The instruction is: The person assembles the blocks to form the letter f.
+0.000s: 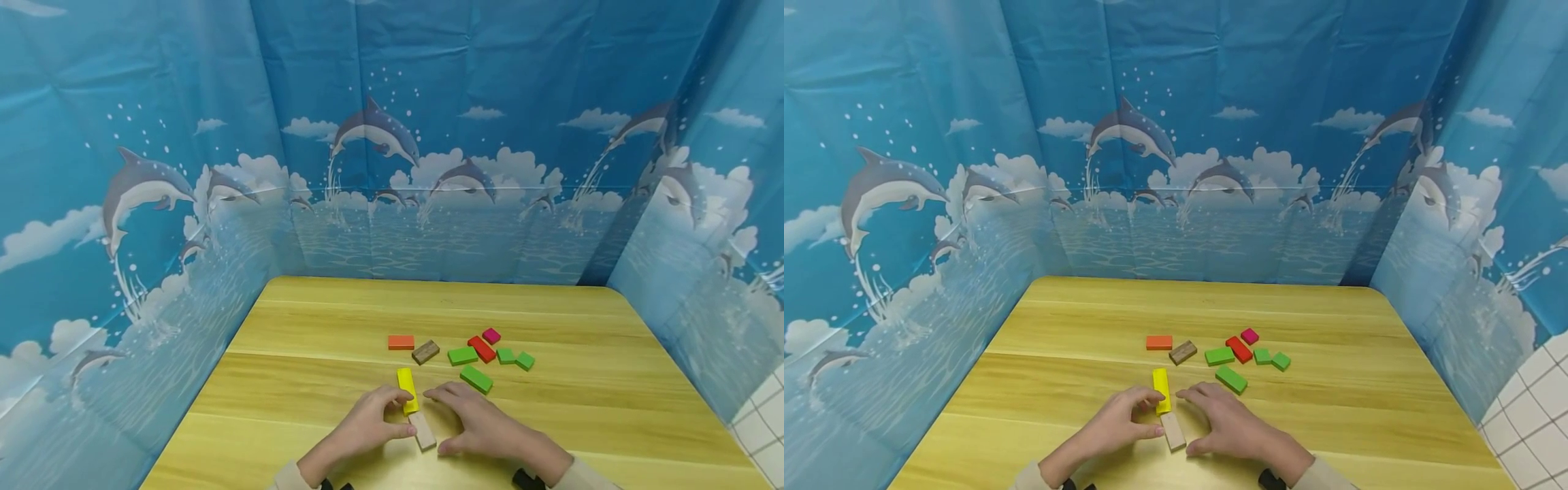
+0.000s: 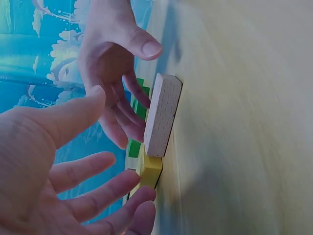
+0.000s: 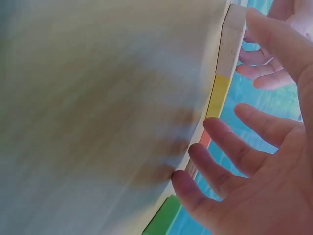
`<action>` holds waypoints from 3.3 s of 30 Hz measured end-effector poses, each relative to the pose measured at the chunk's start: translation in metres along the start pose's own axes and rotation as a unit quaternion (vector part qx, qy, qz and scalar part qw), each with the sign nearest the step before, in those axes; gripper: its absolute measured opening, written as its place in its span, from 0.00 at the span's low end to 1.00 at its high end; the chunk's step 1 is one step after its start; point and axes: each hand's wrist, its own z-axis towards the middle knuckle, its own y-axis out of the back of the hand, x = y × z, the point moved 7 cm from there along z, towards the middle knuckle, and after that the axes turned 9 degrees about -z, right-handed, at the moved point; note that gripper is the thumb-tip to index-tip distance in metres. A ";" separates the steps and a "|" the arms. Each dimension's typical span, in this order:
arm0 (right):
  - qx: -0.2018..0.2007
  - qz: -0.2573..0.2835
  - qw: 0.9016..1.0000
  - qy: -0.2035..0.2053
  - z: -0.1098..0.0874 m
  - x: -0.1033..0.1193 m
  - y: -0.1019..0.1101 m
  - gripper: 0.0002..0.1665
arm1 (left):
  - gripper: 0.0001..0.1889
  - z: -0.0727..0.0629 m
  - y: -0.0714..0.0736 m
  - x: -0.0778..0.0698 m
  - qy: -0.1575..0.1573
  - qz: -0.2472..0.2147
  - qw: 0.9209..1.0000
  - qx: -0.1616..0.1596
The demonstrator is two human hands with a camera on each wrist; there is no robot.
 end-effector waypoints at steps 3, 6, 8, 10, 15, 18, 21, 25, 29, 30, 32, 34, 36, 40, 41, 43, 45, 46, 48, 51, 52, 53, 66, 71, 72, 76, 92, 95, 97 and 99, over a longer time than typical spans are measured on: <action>-0.002 -0.012 1.000 0.009 0.002 0.004 -0.002 0.50 | 0.27 0.000 0.000 -0.002 0.002 0.007 1.000 0.003; -0.014 -0.022 0.999 0.020 0.003 0.008 -0.001 0.47 | 0.26 0.001 -0.001 -0.002 0.006 0.015 1.000 0.000; -0.023 -0.028 0.999 0.025 0.005 0.011 -0.001 0.45 | 0.25 0.001 -0.001 -0.001 0.010 0.017 1.000 -0.001; -0.031 -0.036 0.999 0.025 0.006 0.012 -0.002 0.43 | 0.25 0.001 -0.001 0.000 0.014 0.016 1.000 0.000; -0.038 -0.047 0.998 0.018 0.007 0.013 -0.004 0.39 | 0.24 0.003 -0.002 0.004 0.016 0.014 1.000 0.005; -0.039 -0.053 0.998 0.015 0.008 0.013 -0.006 0.37 | 0.24 0.004 -0.003 0.006 0.012 0.020 1.000 0.007; -0.041 -0.061 0.997 0.012 0.009 0.012 -0.006 0.36 | 0.24 0.005 -0.003 0.006 0.011 0.022 1.000 0.007; -0.047 -0.069 0.996 0.012 0.009 0.012 -0.005 0.36 | 0.23 0.006 -0.003 0.006 0.012 0.017 1.000 0.008; -0.049 -0.068 0.996 0.011 0.009 0.012 -0.005 0.36 | 0.20 0.007 -0.006 0.004 0.007 -0.006 1.000 0.009; -0.048 -0.068 0.997 0.010 0.009 0.012 -0.005 0.37 | 0.19 0.007 -0.006 0.004 0.005 -0.015 1.000 0.009; -0.047 -0.066 0.997 0.006 0.008 0.012 -0.005 0.36 | 0.17 0.007 -0.008 0.004 0.003 -0.032 0.999 0.010; -0.047 -0.065 0.997 0.002 0.007 0.013 -0.005 0.36 | 0.15 0.006 -0.010 0.004 0.003 -0.043 0.999 0.011; -0.047 -0.064 0.997 0.000 0.007 0.013 -0.005 0.34 | 0.14 0.006 -0.010 0.004 0.001 -0.052 0.999 0.011; -0.048 -0.060 0.997 -0.002 0.007 0.014 -0.006 0.31 | 0.14 0.008 -0.012 0.005 0.002 -0.070 0.997 0.012; -0.048 -0.059 0.997 -0.003 0.006 0.014 -0.005 0.31 | 0.13 0.008 -0.012 0.005 0.001 -0.076 0.997 0.014; -0.048 -0.060 0.997 -0.005 0.006 0.014 -0.005 0.32 | 0.12 0.010 -0.014 0.004 -0.001 -0.086 0.996 0.016; -0.047 -0.060 0.997 -0.007 0.006 0.013 -0.005 0.33 | 0.11 0.011 -0.016 0.002 -0.004 -0.093 0.996 0.018; -0.046 -0.060 0.997 -0.007 0.005 0.013 -0.005 0.33 | 0.11 0.012 -0.017 0.001 -0.004 -0.094 0.995 0.019; -0.045 -0.059 0.997 -0.008 0.004 0.013 -0.004 0.34 | 0.10 0.014 -0.018 0.000 -0.003 -0.097 0.995 0.019; -0.045 -0.057 0.997 -0.007 0.003 0.012 -0.004 0.33 | 0.10 0.016 -0.020 0.000 0.000 -0.099 0.995 0.022; -0.045 -0.056 0.997 -0.007 0.003 0.012 -0.003 0.33 | 0.10 0.017 -0.020 0.000 0.001 -0.099 0.995 0.023; -0.045 -0.055 0.997 -0.007 0.003 0.012 -0.003 0.33 | 0.10 0.018 -0.021 0.000 0.002 -0.101 0.995 0.024; -0.049 -0.087 0.995 -0.023 -0.004 0.002 -0.002 0.34 | 0.21 0.026 -0.031 -0.004 0.000 -0.071 0.997 0.037; -0.045 -0.092 0.994 -0.028 -0.005 0.001 -0.003 0.35 | 0.27 0.027 -0.031 -0.004 0.006 -0.014 0.999 0.046; -0.043 -0.093 0.994 -0.029 -0.006 0.001 -0.003 0.35 | 0.27 0.027 -0.032 -0.004 -0.002 0.003 0.999 0.048; -0.040 -0.102 0.993 -0.030 -0.006 0.001 -0.002 0.35 | 0.29 0.027 -0.033 -0.008 -0.025 0.065 0.996 0.049; -0.032 -0.099 0.994 -0.041 -0.002 0.002 0.000 0.35 | 0.33 0.026 -0.033 -0.014 -0.014 0.166 0.985 0.048; -0.031 -0.099 0.994 -0.042 -0.002 0.002 0.001 0.35 | 0.33 0.027 -0.033 -0.013 -0.014 0.165 0.985 0.049; -0.031 -0.098 0.994 -0.042 -0.002 0.002 0.001 0.35 | 0.33 0.028 -0.034 -0.013 -0.015 0.165 0.985 0.049; -0.033 -0.098 0.994 -0.041 -0.002 0.002 0.001 0.36 | 0.33 0.028 -0.033 -0.012 -0.014 0.162 0.985 0.049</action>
